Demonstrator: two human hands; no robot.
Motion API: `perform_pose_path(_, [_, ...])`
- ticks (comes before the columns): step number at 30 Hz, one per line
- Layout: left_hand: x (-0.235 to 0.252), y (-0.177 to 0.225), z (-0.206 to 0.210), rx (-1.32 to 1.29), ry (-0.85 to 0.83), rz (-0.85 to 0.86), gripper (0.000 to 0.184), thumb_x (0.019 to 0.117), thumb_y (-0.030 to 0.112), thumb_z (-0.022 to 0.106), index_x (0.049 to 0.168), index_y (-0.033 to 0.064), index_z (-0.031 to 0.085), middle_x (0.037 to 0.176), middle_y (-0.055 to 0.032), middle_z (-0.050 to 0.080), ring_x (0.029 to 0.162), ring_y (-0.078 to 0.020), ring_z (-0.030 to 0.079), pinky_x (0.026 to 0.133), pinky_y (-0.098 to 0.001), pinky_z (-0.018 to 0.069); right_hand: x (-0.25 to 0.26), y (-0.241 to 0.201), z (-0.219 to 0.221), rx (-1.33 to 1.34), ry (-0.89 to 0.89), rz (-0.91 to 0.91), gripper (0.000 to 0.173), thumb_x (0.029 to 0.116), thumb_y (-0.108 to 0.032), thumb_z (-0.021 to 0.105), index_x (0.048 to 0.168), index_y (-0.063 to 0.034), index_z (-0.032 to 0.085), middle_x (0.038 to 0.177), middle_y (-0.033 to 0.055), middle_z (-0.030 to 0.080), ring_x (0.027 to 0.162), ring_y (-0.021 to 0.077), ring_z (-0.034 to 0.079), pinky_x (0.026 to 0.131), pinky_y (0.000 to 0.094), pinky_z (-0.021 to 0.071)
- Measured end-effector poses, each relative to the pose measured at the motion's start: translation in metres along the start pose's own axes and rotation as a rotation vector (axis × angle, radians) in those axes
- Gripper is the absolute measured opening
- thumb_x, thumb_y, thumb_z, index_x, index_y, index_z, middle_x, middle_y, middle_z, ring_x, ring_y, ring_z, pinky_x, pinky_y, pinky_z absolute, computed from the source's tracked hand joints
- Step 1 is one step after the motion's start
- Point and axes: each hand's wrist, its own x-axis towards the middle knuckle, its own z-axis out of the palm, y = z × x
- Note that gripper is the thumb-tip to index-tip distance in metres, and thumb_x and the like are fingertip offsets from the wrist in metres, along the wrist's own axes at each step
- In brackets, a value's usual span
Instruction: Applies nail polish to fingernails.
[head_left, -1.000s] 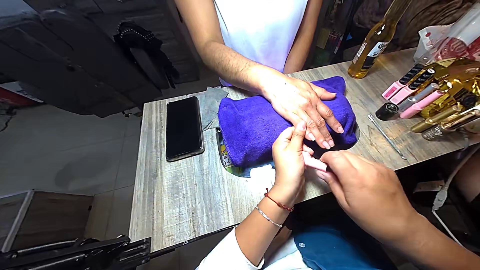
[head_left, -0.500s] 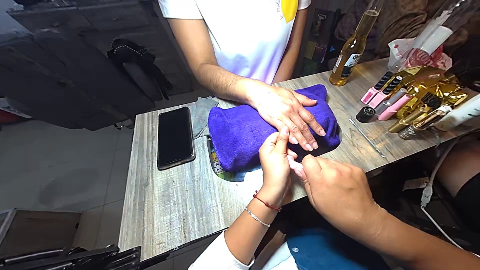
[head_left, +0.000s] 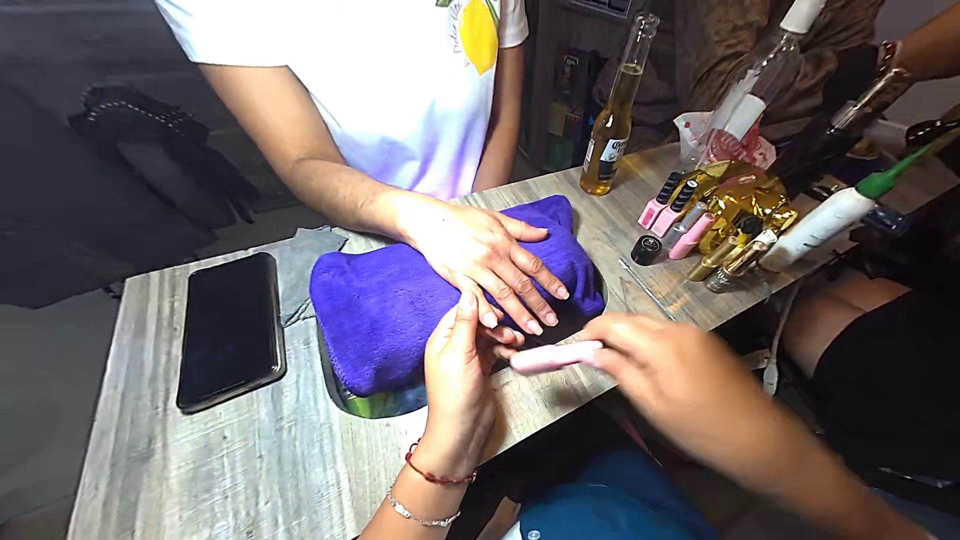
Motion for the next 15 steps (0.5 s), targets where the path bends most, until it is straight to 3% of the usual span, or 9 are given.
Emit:
perform_pose_path(2, [0.002, 0.002, 0.0, -0.028, 0.028, -0.033, 0.039, 0.1112, 0.033, 0.042, 0.087, 0.0149, 0.066, 0.073, 0.0032, 0.067, 0.061, -0.0042, 0.065, 0.058, -0.018, 0.0559, 0.001, 0.028, -0.039, 0.016, -0.055, 0.044, 0.014, 0.0993, -0.014, 0.063, 0.104, -0.0111, 0.075, 0.093, 0.002, 0.073, 0.079, 0.0135, 0.069, 0.069, 0.0353, 0.0583])
perform_pose_path(4, [0.003, 0.003, -0.001, -0.072, 0.025, -0.059, 0.039, 0.1109, 0.033, 0.043, 0.086, 0.0145, 0.066, 0.073, 0.0031, 0.064, 0.059, -0.0028, 0.061, 0.055, -0.0161, 0.0528, 0.005, 0.063, -0.069, -0.05, -0.029, 0.104, 0.015, 0.0982, -0.014, 0.065, 0.106, -0.0124, 0.077, 0.096, 0.0024, 0.074, 0.083, 0.0134, 0.069, 0.073, 0.0382, 0.058])
perform_pose_path(8, [0.006, 0.001, -0.004, -0.167, -0.013, -0.094, 0.038, 0.1108, 0.033, 0.043, 0.092, 0.0106, 0.069, 0.068, 0.0027, 0.058, 0.053, -0.001, 0.052, 0.049, -0.0123, 0.0441, 0.028, 0.135, -0.093, -0.171, 0.044, 0.273, 0.011, 0.0943, -0.012, 0.073, 0.104, -0.0092, 0.078, 0.094, 0.015, 0.074, 0.087, 0.0306, 0.07, 0.078, 0.0617, 0.0506])
perform_pose_path(11, [0.008, 0.001, -0.004, -0.171, -0.007, -0.111, 0.04, 0.1112, 0.032, 0.041, 0.093, 0.0087, 0.068, 0.065, 0.0033, 0.054, 0.051, -0.0005, 0.049, 0.048, -0.012, 0.0418, 0.047, 0.145, -0.091, -0.252, 0.022, 0.411, 0.011, 0.092, -0.011, 0.079, 0.102, -0.0072, 0.079, 0.095, 0.0186, 0.074, 0.087, 0.0354, 0.069, 0.079, 0.0639, 0.0489])
perform_pose_path(15, [0.01, 0.001, -0.003, -0.172, 0.02, -0.137, 0.043, 0.1118, 0.03, 0.039, 0.091, 0.0064, 0.067, 0.065, 0.0013, 0.056, 0.049, -0.0011, 0.049, 0.046, -0.0125, 0.0425, 0.057, 0.15, -0.082, -0.374, -0.084, 0.466, 0.008, 0.0936, -0.013, 0.078, 0.097, -0.0067, 0.08, 0.094, 0.0241, 0.073, 0.093, 0.0473, 0.067, 0.08, 0.073, 0.0449])
